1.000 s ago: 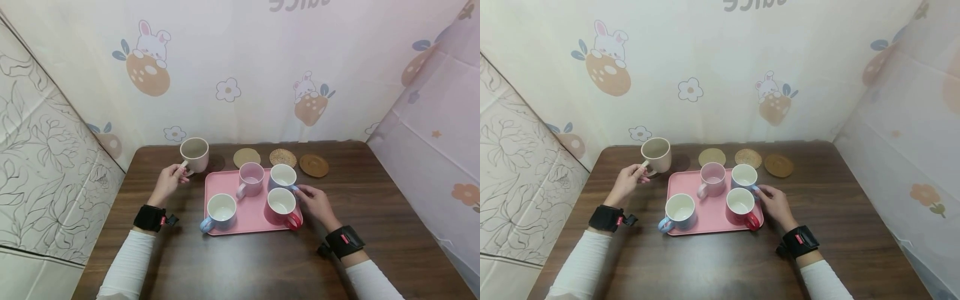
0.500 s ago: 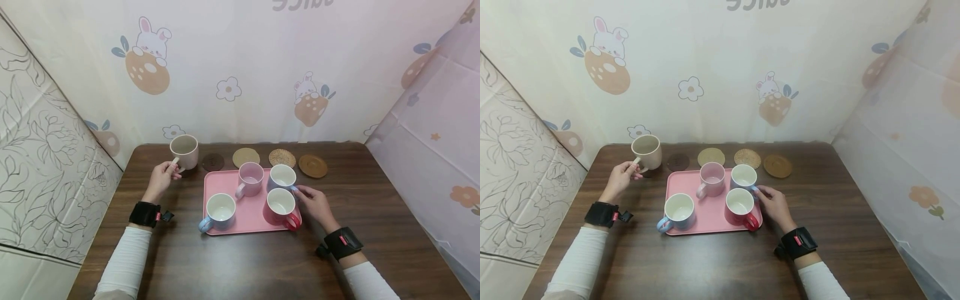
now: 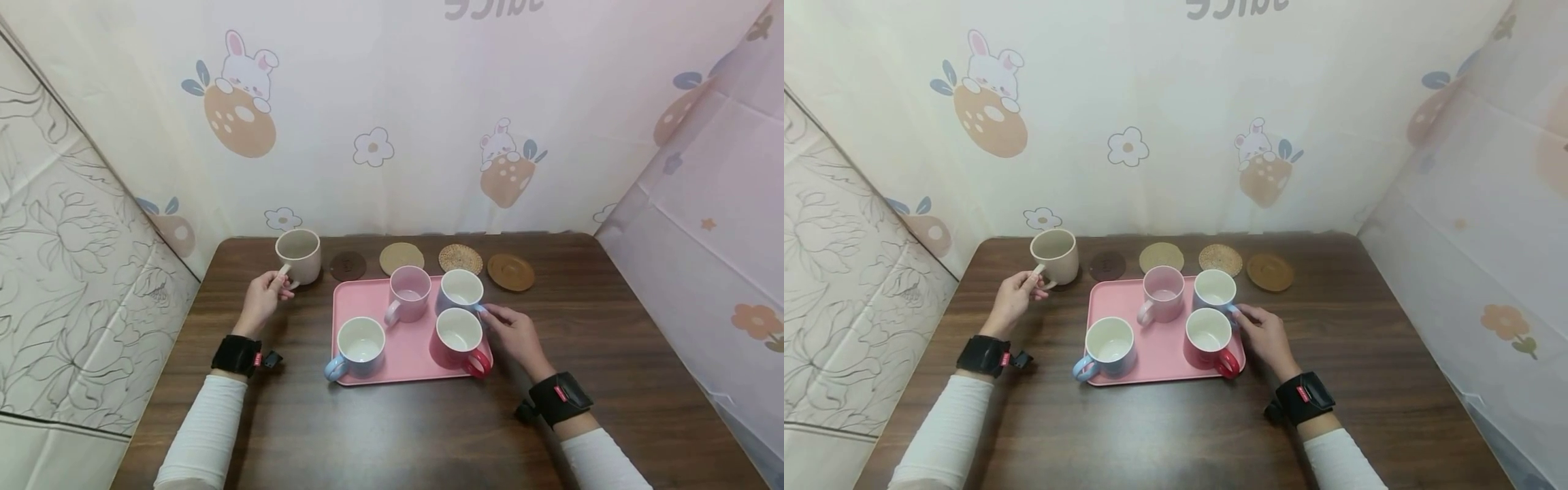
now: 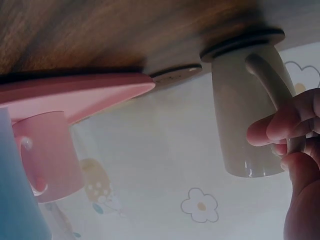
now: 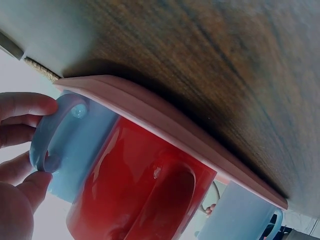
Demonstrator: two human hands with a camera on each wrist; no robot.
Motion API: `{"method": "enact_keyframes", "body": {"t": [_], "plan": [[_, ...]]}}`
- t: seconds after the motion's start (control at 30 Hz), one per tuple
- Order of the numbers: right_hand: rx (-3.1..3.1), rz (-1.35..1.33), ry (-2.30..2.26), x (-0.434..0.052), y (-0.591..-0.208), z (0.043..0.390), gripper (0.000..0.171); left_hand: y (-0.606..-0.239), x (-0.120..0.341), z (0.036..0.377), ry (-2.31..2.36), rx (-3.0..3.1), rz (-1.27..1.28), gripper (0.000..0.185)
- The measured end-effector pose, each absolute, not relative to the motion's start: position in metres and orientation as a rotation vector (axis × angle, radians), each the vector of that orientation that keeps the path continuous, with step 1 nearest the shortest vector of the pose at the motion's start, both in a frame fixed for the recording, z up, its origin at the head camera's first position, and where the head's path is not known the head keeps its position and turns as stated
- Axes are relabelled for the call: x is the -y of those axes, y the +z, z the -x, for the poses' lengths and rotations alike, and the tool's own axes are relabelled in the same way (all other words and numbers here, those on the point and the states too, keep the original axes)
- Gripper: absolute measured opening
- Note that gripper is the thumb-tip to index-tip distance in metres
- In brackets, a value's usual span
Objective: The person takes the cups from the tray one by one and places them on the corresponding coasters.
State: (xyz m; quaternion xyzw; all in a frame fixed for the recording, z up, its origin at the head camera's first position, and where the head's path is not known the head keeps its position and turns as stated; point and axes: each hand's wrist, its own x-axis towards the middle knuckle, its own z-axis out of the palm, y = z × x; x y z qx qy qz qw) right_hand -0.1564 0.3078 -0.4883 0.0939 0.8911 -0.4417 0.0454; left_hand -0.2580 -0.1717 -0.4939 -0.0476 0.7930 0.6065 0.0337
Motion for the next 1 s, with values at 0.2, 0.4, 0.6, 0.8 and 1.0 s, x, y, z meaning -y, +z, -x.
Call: {"method": "enact_keyframes", "body": {"t": [0.2,0.4,0.6,0.8,1.0], "plan": [[-2.722,-0.295,-1.351,-0.309,-0.490,0.156,0.060,-0.500,0.174,0.255,1.918,-2.420,0.164,0.036],[-2.707,-0.294,-1.365,-0.309,-0.488,0.156,0.062,-0.506,0.175,0.254,1.946,-2.448,0.202,0.038],[-2.693,-0.293,-1.389,-0.308,-0.487,0.155,0.059,-0.504,0.176,0.251,1.830,-2.557,0.210,0.041],[-2.705,-0.278,-1.372,-0.309,-0.488,0.156,0.057,-0.496,0.177,0.242,1.669,-2.664,0.236,0.041],[-2.704,-0.261,-1.394,-0.311,-0.488,0.155,0.056,-0.484,0.179,0.223,1.589,-2.766,0.314,0.035]]}}
